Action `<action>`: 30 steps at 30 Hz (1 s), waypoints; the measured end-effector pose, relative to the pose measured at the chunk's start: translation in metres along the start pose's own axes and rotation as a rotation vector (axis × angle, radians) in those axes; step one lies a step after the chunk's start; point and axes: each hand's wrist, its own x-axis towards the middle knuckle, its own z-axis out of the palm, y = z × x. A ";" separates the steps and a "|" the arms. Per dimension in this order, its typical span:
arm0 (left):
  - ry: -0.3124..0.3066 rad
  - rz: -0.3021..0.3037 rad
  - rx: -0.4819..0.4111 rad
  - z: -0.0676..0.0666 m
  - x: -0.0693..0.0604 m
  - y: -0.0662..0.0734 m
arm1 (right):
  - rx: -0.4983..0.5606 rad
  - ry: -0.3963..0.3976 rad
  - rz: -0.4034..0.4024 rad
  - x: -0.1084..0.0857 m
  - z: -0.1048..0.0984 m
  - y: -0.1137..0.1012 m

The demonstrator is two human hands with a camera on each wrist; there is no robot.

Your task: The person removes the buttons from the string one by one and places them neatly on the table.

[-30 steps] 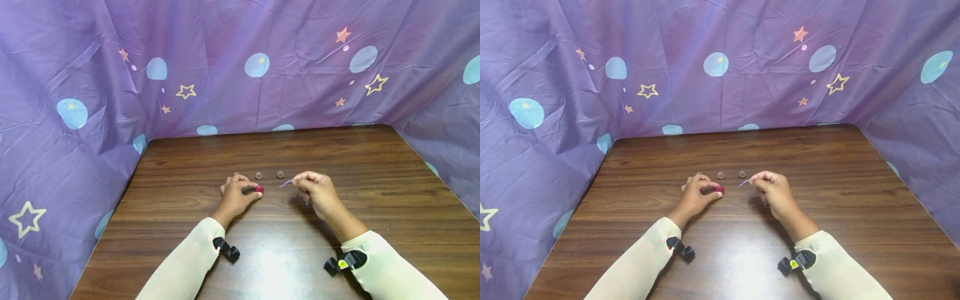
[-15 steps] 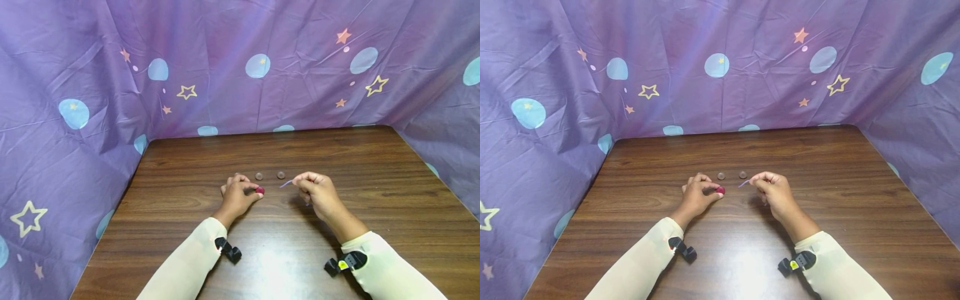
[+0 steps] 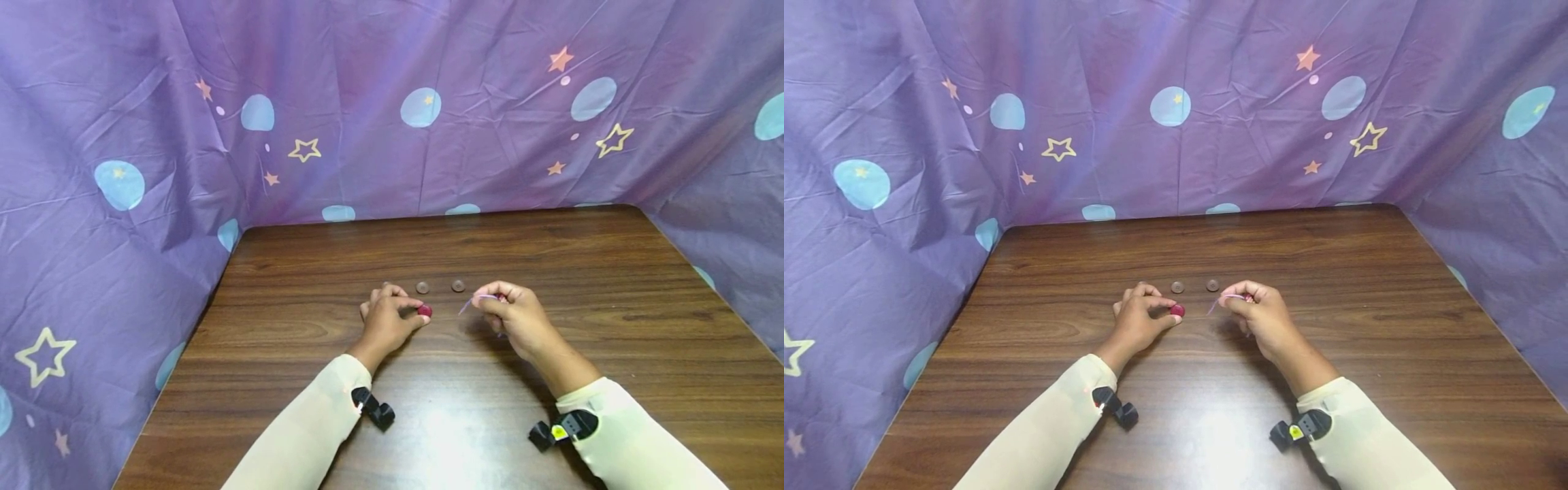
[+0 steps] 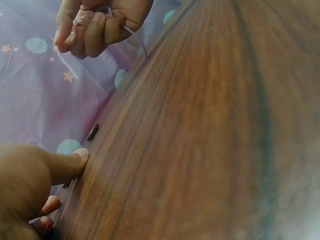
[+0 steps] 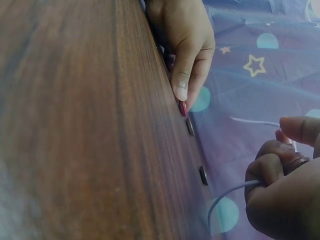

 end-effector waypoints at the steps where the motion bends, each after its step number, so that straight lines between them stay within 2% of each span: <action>1: 0.000 0.000 0.001 0.000 0.000 0.000 | 0.007 -0.009 0.004 0.000 0.000 0.000; 5: -0.001 0.008 0.001 -0.001 0.000 0.001 | 0.005 -0.064 0.023 -0.001 -0.001 0.000; 12: -0.004 0.014 0.000 -0.001 -0.001 0.000 | -0.074 -0.163 0.065 -0.001 0.001 0.000; 18: -0.003 0.017 -0.003 -0.001 -0.001 -0.001 | -0.084 -0.207 0.093 -0.001 0.001 0.001; 24: -0.010 0.005 -0.004 0.000 -0.001 -0.001 | -0.090 -0.216 0.119 -0.002 0.000 -0.002; 30: -0.023 -0.010 -0.007 -0.001 0.000 -0.001 | -0.103 -0.265 0.104 -0.004 -0.001 -0.006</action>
